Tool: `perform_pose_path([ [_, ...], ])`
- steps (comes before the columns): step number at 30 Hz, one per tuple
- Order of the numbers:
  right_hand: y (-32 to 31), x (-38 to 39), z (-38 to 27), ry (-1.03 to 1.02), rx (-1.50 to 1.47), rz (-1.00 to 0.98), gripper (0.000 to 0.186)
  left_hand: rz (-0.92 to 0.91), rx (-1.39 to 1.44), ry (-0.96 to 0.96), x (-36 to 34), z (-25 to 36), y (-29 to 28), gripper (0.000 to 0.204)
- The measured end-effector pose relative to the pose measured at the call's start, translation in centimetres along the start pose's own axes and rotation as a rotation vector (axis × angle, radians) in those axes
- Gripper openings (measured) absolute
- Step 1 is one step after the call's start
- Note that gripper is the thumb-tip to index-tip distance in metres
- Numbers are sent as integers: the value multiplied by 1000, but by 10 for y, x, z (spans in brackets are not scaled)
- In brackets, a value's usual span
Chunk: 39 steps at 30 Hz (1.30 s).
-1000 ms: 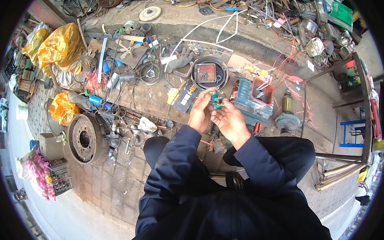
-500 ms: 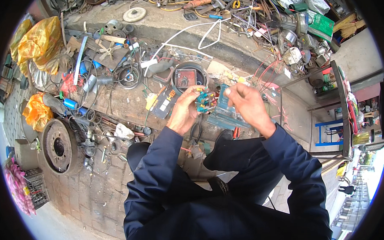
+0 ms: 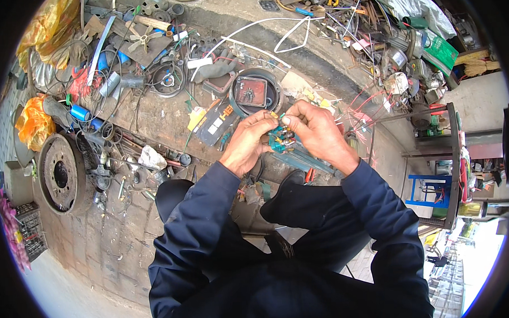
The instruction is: The person sits on the floor and works on a small electronic component, using pliers to strip and adjust wires. They manipulate the component with both hands, occasionally picking up and setting down tools.
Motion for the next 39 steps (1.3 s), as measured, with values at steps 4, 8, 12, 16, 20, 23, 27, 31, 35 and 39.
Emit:
perform_pose_path([
  [4,9,-3,5,-17,-114,17,12,-5,54,-5,-3,0,-3,7],
  [8,11,-5,14,54,-289,16,10,11,66,-1,-4,1,-5,7],
  [12,7,-5,19,73,-151,-31,11,14,57,3,-4,2,-5,7],
  [16,8,-6,22,73,-208,-16,14,17,51,1,-5,2,-6,7],
  [20,9,-5,21,34,-243,25,17,8,18,7,-7,1,-6,7],
  [23,10,-3,20,59,-300,7,12,26,16,17,-8,1,-6,7],
  [27,9,-5,20,99,-334,-5,8,24,20,25,-9,1,-6,7],
  [31,9,-7,23,154,-155,-48,10,15,-10,33,-9,0,-6,7],
  [35,13,-6,20,113,-441,28,17,22,-15,20,-9,0,-8,7],
  [39,13,-8,25,161,-384,6,12,30,-9,31,-8,2,-7,7],
])
Point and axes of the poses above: each hand's wrist, its own x-axis away from the middle knuckle, its own y-axis out of the palm, z = x × y, the point moved 4 cm from there along -x, towards the middle knuckle, and after that the axes turned 4 degrees about -y, right-handed, at the moved point
